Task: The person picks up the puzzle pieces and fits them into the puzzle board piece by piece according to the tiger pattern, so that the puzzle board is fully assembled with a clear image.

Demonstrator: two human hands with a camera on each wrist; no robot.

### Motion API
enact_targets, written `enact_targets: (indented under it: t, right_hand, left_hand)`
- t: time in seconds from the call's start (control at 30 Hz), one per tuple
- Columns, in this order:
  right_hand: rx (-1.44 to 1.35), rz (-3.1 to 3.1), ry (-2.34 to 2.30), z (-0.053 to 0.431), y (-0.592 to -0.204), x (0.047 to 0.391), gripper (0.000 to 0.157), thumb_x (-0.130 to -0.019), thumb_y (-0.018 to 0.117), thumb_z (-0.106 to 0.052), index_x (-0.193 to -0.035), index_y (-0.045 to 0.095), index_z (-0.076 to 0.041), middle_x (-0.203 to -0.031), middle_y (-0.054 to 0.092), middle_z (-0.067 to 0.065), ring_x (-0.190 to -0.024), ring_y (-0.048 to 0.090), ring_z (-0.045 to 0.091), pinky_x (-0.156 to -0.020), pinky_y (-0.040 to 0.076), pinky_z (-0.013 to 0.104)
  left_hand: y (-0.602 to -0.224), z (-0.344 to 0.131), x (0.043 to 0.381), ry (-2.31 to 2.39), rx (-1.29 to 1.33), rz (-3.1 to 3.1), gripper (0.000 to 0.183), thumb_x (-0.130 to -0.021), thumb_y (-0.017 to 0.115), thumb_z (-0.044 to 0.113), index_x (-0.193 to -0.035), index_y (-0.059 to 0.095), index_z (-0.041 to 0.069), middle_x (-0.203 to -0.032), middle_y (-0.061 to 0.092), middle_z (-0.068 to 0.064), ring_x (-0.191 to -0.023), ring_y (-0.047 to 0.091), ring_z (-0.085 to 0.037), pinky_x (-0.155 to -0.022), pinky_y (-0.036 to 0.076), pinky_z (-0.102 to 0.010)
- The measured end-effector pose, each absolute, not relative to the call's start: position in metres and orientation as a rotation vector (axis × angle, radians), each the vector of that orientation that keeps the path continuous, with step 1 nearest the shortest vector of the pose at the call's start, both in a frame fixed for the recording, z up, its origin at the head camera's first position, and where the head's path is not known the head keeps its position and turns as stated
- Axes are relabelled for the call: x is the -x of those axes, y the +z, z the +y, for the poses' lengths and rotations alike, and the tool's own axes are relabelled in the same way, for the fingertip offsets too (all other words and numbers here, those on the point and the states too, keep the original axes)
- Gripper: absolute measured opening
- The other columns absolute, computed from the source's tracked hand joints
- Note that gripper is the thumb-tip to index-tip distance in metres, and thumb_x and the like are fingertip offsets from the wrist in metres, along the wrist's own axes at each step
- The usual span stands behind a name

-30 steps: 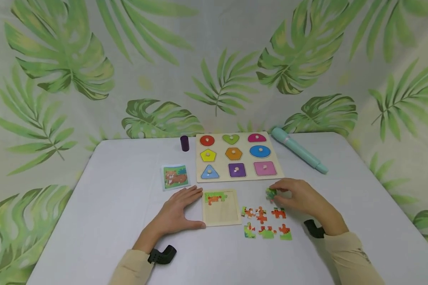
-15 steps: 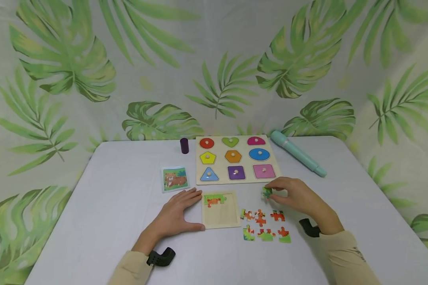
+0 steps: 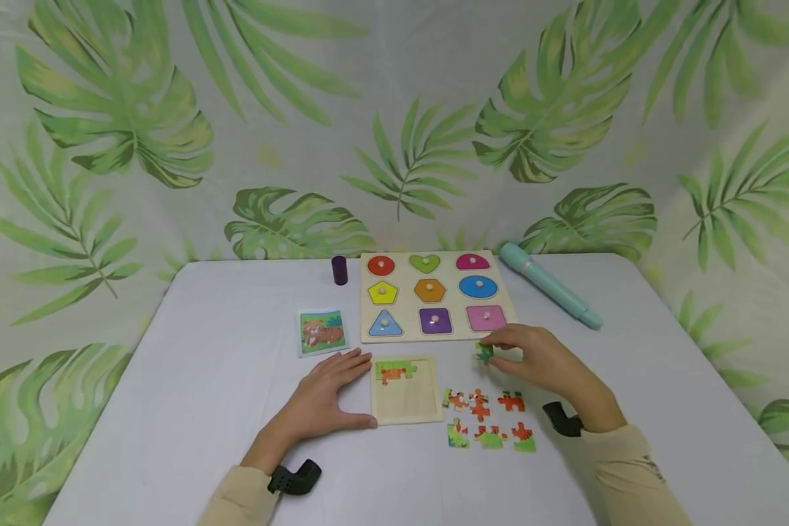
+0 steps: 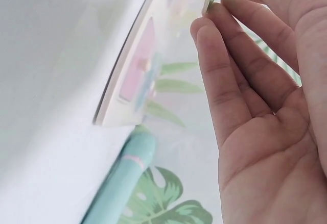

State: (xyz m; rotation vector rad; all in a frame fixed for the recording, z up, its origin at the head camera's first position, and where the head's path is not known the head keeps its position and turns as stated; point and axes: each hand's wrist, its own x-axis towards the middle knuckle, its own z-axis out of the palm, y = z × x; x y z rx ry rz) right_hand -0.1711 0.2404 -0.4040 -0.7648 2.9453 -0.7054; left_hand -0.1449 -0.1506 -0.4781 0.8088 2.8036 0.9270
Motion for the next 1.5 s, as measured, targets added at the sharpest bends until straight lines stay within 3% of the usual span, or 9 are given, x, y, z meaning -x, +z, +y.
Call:
enact_targets:
  t: [0.53, 1.0, 1.5]
  right_hand:
    - [0.899, 2.948, -0.770, 0.224, -0.399, 0.179, 0.029, -0.087, 0.083, -0.012, -0.116, 0.077, -0.011, -0.108, 0.075, -0.002, -0.096, 0.069, 0.021, -0.086, 0.062, 0.043]
    - [0.858, 2.901, -0.817, 0.205, -0.397, 0.177, 0.031, -0.089, 0.082, -0.015, -0.119, 0.076, -0.013, -0.112, 0.075, -0.003, -0.100, 0.069, 0.022, -0.089, 0.062, 0.042]
    - [0.931, 2.862, -0.854, 0.189, -0.390, 0.179, 0.031, -0.090, 0.081, -0.012, -0.120, 0.076, -0.009, -0.111, 0.075, 0.000, -0.101, 0.069, 0.026, -0.090, 0.062, 0.046]
  left_hand:
    - [-0.477, -0.151, 0.145, 0.968, -0.804, 2.803, 0.095, -0.076, 0.082, 0.065, -0.152, 0.054, 0.016, -0.161, 0.046, 0.003, -0.154, 0.034, -0.025, -0.125, 0.028, -0.056]
    - [-0.477, -0.150, 0.146, 0.962, -0.808, 2.798, 0.095, -0.076, 0.082, 0.066, -0.152, 0.053, 0.016, -0.162, 0.045, 0.002, -0.154, 0.033, -0.026, -0.125, 0.028, -0.057]
    - [-0.480, -0.152, 0.145, 0.948, -0.833, 2.813, 0.094, -0.077, 0.082, 0.064, -0.152, 0.053, 0.014, -0.161, 0.045, 0.003, -0.154, 0.033, -0.023, -0.126, 0.027, -0.053]
